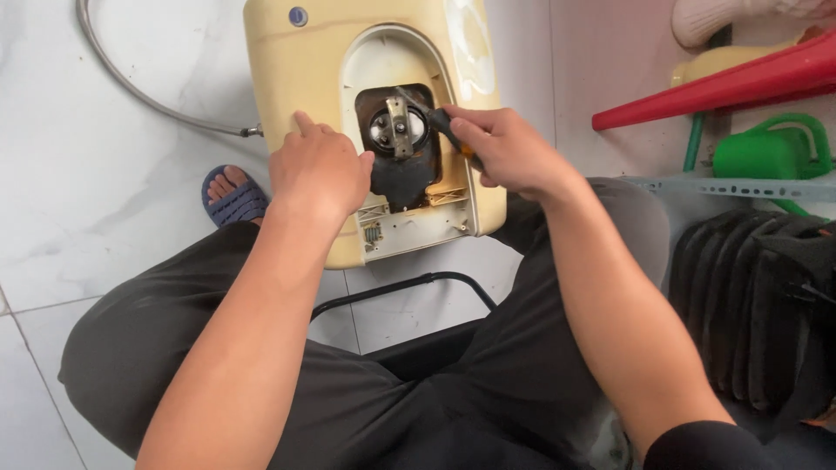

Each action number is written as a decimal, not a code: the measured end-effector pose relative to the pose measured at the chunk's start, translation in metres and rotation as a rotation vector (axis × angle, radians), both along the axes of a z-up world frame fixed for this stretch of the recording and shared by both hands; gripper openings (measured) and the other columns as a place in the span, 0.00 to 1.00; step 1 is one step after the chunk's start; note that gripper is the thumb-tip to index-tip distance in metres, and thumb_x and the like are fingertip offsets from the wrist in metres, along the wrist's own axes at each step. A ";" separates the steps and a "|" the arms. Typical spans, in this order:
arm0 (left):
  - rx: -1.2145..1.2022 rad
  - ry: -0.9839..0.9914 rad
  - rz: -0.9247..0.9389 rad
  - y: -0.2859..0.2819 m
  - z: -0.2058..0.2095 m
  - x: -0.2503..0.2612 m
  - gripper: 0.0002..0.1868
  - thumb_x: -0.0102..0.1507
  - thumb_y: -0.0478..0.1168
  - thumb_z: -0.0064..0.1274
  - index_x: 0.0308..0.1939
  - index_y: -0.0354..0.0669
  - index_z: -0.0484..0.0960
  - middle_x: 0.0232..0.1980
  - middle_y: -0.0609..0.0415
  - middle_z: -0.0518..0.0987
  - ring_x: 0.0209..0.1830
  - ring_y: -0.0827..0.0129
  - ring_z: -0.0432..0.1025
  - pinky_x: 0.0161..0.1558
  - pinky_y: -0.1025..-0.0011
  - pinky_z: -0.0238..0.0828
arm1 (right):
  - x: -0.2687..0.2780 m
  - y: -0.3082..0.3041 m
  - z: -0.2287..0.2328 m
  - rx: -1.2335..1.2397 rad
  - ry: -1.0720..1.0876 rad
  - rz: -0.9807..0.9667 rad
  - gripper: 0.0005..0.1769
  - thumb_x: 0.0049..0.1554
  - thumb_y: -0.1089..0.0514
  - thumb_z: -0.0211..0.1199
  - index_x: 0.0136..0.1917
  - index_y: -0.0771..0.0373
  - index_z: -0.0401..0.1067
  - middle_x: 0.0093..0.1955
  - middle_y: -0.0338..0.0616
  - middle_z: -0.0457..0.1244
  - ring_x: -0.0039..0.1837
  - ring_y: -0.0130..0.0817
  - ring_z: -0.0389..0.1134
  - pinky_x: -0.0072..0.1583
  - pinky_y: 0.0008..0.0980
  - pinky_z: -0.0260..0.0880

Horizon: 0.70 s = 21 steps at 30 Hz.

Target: Disassembling the internal components of a small appliance using a screwdriver while sitting on the floor.

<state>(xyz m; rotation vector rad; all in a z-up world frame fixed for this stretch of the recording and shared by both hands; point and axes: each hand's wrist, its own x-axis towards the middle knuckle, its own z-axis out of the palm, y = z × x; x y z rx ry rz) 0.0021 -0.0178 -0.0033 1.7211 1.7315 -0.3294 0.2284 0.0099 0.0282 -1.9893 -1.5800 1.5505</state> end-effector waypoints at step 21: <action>0.192 -0.003 -0.007 -0.004 -0.040 0.007 0.31 0.69 0.55 0.48 0.54 0.22 0.80 0.67 0.11 0.64 0.49 0.43 0.71 0.42 0.55 0.73 | -0.015 0.026 0.037 0.103 -0.054 0.289 0.17 0.63 0.60 0.54 0.60 0.66 0.78 0.50 0.43 0.65 0.38 0.29 0.61 0.37 0.25 0.62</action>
